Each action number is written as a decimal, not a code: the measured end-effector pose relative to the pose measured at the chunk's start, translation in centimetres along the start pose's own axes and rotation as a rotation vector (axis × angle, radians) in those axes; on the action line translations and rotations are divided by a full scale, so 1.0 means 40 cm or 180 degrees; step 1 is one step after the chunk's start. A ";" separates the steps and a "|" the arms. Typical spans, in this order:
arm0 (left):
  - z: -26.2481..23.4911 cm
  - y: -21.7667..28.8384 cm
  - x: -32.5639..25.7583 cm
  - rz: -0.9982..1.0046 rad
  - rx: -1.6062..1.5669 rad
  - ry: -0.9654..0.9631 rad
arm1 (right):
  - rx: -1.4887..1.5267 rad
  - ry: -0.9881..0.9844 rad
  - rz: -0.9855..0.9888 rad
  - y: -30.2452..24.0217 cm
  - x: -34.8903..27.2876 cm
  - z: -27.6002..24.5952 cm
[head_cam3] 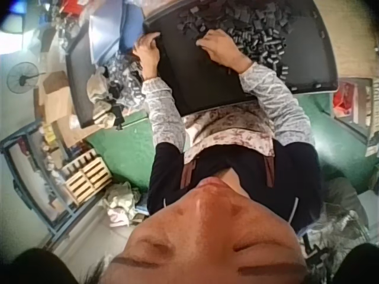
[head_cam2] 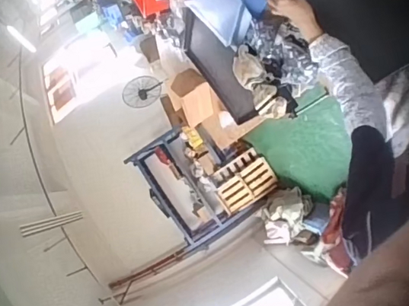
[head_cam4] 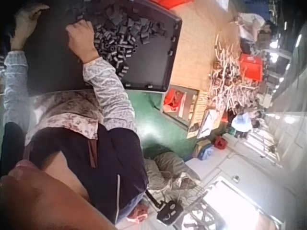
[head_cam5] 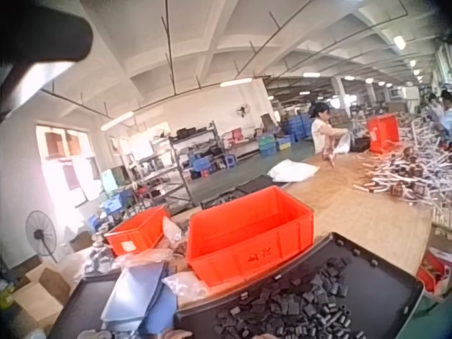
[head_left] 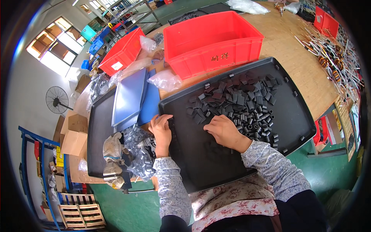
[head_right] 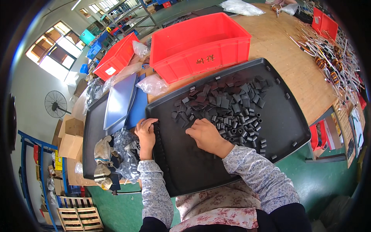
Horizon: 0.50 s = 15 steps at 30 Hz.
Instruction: The person sits at a workbench in a factory setting and repeatedly picks up small black plastic components from a tray. They manipulate the parts by hand, appearing to fit or snap them together, and place the assembled units into a row on the left side of the tray. The process is repetitive and involves handling the small components one by one.
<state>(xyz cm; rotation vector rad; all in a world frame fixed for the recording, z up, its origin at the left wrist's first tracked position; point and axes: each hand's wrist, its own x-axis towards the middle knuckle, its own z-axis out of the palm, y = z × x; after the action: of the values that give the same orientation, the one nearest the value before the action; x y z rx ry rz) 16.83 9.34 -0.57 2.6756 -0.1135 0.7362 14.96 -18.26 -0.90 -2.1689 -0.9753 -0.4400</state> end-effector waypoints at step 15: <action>0.033 0.240 -0.071 -0.0850 -0.3541 -0.1352 | 0.1251 0.0471 0.1088 -0.018 0.031 -0.038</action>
<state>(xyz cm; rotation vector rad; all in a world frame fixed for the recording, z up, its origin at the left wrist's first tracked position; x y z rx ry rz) 13.39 -0.13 0.03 1.6666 -0.1951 -0.0429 15.21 -18.41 1.17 -1.8640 -0.5399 -0.2178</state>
